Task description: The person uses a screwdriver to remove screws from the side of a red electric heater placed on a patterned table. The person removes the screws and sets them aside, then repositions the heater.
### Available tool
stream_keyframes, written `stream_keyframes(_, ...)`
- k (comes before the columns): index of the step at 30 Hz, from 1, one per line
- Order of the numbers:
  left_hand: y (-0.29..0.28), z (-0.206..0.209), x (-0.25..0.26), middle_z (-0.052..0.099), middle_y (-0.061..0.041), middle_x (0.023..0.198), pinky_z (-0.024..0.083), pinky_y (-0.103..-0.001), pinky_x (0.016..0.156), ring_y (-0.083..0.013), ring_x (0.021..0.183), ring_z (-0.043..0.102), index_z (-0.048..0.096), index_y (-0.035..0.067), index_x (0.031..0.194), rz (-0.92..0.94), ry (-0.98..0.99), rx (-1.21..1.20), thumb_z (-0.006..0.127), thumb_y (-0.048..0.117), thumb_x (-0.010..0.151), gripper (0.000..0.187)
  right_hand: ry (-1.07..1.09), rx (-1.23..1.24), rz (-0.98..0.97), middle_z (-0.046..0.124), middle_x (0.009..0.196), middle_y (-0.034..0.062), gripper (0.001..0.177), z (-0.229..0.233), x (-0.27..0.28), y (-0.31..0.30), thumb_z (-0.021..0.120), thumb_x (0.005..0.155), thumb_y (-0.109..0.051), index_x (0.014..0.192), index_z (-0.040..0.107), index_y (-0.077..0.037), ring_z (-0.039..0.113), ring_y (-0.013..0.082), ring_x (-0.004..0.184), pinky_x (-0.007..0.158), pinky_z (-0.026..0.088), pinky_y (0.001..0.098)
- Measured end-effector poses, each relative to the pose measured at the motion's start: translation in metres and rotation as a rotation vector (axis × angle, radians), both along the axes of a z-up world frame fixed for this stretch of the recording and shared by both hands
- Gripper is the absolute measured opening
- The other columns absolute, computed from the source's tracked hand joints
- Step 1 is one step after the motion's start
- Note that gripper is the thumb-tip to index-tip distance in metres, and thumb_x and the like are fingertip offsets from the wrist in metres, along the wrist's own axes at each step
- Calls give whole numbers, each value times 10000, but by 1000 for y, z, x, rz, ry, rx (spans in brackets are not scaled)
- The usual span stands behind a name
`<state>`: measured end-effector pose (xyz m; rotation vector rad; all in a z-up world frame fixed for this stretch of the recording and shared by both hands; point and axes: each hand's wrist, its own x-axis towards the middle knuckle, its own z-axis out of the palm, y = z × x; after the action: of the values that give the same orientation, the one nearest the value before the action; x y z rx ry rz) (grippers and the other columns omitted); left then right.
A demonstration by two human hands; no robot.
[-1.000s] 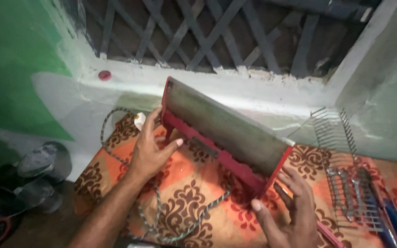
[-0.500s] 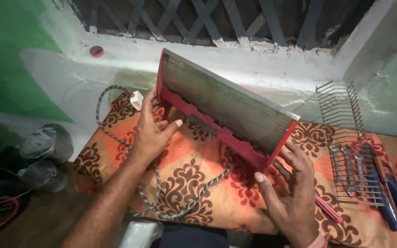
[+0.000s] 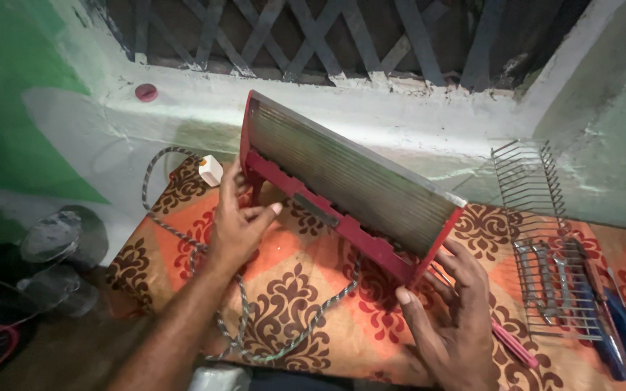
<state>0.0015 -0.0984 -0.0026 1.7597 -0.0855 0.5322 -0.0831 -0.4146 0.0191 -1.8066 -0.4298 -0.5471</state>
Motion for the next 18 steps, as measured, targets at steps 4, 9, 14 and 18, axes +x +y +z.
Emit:
stream_keyframes(4, 0, -9, 2, 433, -206, 1499, 625, -383, 951, -294, 1363, 529, 213, 128, 1611, -19, -13, -63, 746, -15, 844, 945, 13, 14, -17, 378, 1545, 175, 670, -3, -1, -1, 748, 818, -7, 1417, 451, -32, 550, 253, 1335, 1016, 559, 385)
stream_keyframes(9, 3, -11, 2, 426, -198, 1525, 613, -386, 958, -296, 1381, 504, 215, 127, 1612, -30, -44, -85, 748, -9, 822, 963, -8, 69, 1, 388, 1553, 160, 684, -5, 2, 3, 748, 817, -1, 1422, 431, -35, 583, 232, 1310, 1001, 578, 371)
stream_keyframes(14, 3, -13, -1, 399, -204, 1539, 610, -378, 952, -298, 1409, 473, 209, 128, 1613, -31, -23, -62, 741, -19, 828, 960, 12, 45, -16, 394, 1544, 160, 686, -7, -1, 2, 745, 815, 13, 1425, 435, -32, 578, 242, 1308, 1005, 576, 374)
stream_keyframes(18, 3, -10, -1, 379, -224, 1551, 617, -380, 974, -307, 1441, 444, 198, 131, 1609, -9, 5, -34, 745, -19, 821, 971, 28, 2, -37, 399, 1533, 161, 681, -4, 0, 1, 754, 808, 12, 1419, 455, -36, 583, 246, 1299, 1006, 574, 377)
